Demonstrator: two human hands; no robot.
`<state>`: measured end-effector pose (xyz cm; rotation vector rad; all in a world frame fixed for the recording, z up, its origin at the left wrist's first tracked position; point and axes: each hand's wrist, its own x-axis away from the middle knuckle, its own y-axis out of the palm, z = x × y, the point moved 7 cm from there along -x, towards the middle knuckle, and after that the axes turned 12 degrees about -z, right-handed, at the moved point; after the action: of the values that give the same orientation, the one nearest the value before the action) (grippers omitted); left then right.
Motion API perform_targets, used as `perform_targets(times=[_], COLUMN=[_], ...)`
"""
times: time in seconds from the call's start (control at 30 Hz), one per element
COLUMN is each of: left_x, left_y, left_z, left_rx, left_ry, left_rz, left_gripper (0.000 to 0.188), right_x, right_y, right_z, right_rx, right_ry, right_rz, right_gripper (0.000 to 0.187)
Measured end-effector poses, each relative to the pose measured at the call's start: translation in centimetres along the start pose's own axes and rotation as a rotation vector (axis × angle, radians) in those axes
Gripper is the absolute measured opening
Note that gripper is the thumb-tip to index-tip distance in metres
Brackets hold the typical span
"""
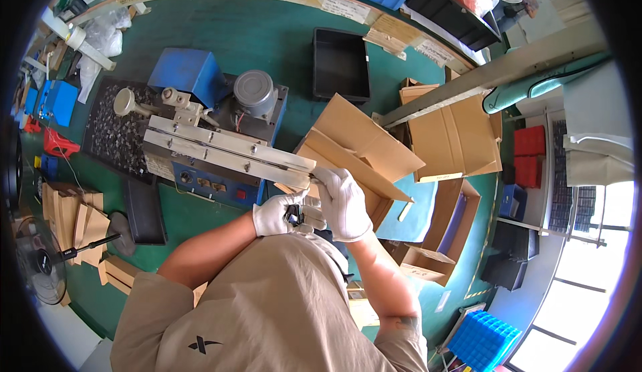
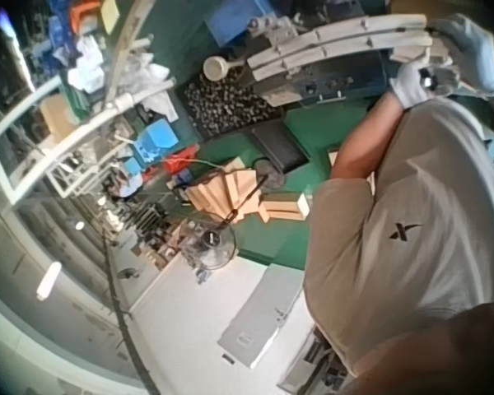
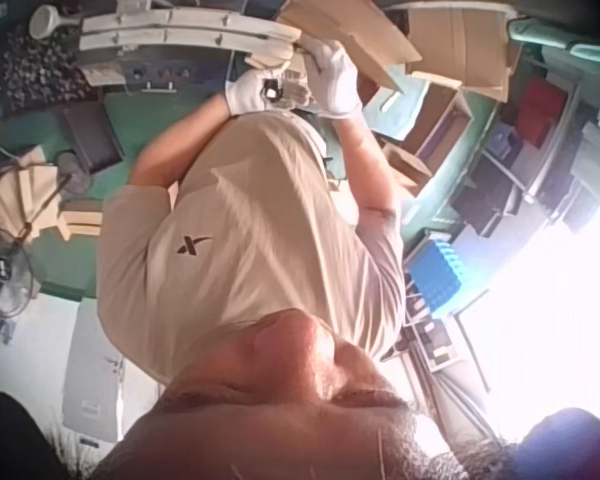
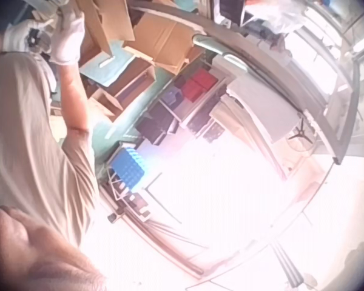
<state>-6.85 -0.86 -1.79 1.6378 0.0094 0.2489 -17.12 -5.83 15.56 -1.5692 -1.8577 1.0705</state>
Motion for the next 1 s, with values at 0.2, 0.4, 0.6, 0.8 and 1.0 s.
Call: perform_targets(times=[0.2,0.4,0.6,0.8,1.0], left_x=[0.0,-1.1,-0.6,-0.4,-0.8], left_y=[0.9,-3.2,-0.4,0.0,-0.4], left_z=[-0.2,-0.7,0.2,0.9,1.1], left_rx=[0.047,0.140,-0.064,-0.189,-0.178], left_ry=[0.031,0.003,0.075,0.083,0.085], left_rz=[0.020,-0.280,0.175,0.142,0.133], left_gripper=[0.059,0.050,0.041,0.041,0.045], right_x=[2.7,3.0,3.6,3.2,1.7], right_y=[0.1,6.3,4.7,1.8,-0.8], right_z=[-0.1,-0.5,1.3,1.5,1.6], right_rx=[-0.136,0.034,-0.199,-0.273,-0.098], right_ry=[0.137,0.201,0.342,0.387,0.180], right_rz=[0.067,-0.412,-0.260,-0.161,-0.063], right_gripper=[0.027,0.030,0.016,0.014,0.015])
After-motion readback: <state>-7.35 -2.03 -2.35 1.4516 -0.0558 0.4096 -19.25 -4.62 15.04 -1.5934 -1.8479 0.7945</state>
